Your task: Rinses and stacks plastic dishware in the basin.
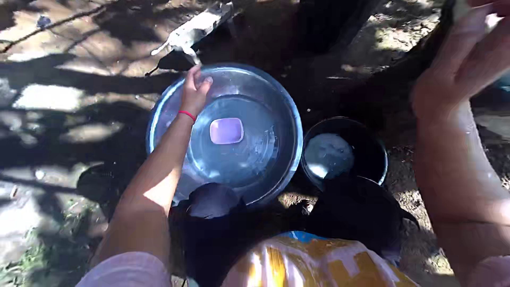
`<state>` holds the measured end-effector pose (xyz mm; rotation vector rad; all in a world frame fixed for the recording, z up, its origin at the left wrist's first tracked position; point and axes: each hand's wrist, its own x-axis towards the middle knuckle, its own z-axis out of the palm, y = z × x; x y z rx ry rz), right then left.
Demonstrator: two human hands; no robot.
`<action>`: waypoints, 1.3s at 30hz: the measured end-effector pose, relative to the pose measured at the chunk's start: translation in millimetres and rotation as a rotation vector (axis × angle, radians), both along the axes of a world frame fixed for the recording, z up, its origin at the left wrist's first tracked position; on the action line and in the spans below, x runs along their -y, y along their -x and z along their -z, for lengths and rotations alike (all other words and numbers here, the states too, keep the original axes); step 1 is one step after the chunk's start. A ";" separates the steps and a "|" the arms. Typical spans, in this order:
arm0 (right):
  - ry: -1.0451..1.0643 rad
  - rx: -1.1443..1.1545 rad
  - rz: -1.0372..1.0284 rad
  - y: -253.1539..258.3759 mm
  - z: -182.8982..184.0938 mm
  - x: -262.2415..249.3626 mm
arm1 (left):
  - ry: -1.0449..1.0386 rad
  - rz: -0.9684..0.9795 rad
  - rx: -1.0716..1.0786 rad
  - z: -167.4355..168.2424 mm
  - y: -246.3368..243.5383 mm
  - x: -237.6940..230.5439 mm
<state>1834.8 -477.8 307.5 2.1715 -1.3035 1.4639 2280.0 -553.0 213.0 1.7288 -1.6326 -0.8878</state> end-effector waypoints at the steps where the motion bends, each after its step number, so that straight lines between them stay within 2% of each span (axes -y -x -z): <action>1: -0.141 -0.100 -0.159 -42.5 18.6 12.4 | -0.074 -0.073 0.082 31.5 -40.3 -16.1; 3: -0.549 -0.315 -0.384 -117.0 77.7 39.9 | -0.260 -0.160 0.207 97.5 -103.7 -49.7; 5: -0.963 -0.479 -0.442 -179.7 160.6 63.3 | -0.392 -0.184 0.252 157.7 -134.5 -75.0; 6: -1.142 -0.481 -0.418 -206.6 205.5 67.3 | -0.430 -0.189 0.232 185.7 -140.0 -85.4; 8: -1.421 -0.315 -0.297 -253.7 280.3 64.2 | -0.496 -0.224 0.091 228.0 -129.6 -94.9; 11: -1.693 0.144 -0.057 -315.4 326.9 48.0 | -0.577 -0.234 -0.119 258.9 -84.4 -94.9; 13: -1.696 0.212 0.036 -325.3 333.6 35.8 | -0.544 -0.190 -0.076 264.9 -74.1 -97.0; 15: -1.675 0.155 0.033 -307.5 338.4 26.8 | -0.354 -0.010 0.023 272.1 -85.6 -99.7; 17: -1.593 0.175 0.099 -288.5 336.8 13.6 | -0.138 0.168 0.208 285.5 -111.3 -97.6; 18: -1.515 0.194 0.177 -284.0 334.2 -0.3 | -0.102 0.128 0.295 289.7 -123.2 -102.8; 20: -1.304 0.298 0.311 -285.8 342.2 -32.1 | -0.218 -0.198 0.265 287.6 -130.5 -118.9; 21: -1.219 0.366 0.365 -293.3 349.7 -46.3 | -0.273 -0.330 0.190 287.6 -122.1 -125.9; 23: -1.139 0.498 0.425 -318.9 360.8 -71.5 | -0.334 -0.378 -0.071 285.9 -89.1 -144.3; 24: -1.163 0.551 0.420 -335.7 362.4 -81.1 | -0.357 -0.309 -0.195 280.8 -72.9 -154.2; 26: -1.319 0.629 0.357 -363.9 359.5 -91.4 | -0.264 0.025 -0.227 271.3 -53.8 -169.6; 28: -1.511 0.752 0.235 -373.3 361.3 -92.5 | -0.031 0.409 -0.031 275.6 -56.8 -172.9; 30: -1.704 0.895 0.144 -367.2 361.8 -90.1 | 0.000 0.684 0.283 271.4 -79.9 -170.7; 32: -1.889 1.028 0.098 -357.1 353.8 -82.2 | -0.034 0.893 0.471 248.0 -97.9 -167.1; 34: -1.999 1.101 0.026 -349.5 352.7 -81.1 | -0.005 1.070 0.517 216.8 -102.5 -162.8; 36: -2.028 1.202 -0.169 -345.4 349.1 -85.1 | 0.054 1.085 0.333 194.4 -105.6 -152.1; 37: -1.972 1.282 -0.322 -342.3 348.0 -85.9 | 0.006 0.977 0.147 185.5 -106.5 -144.1; 39: -1.737 1.428 -0.437 -342.8 338.0 -84.2 | -0.176 0.639 -0.276 177.8 -108.4 -127.9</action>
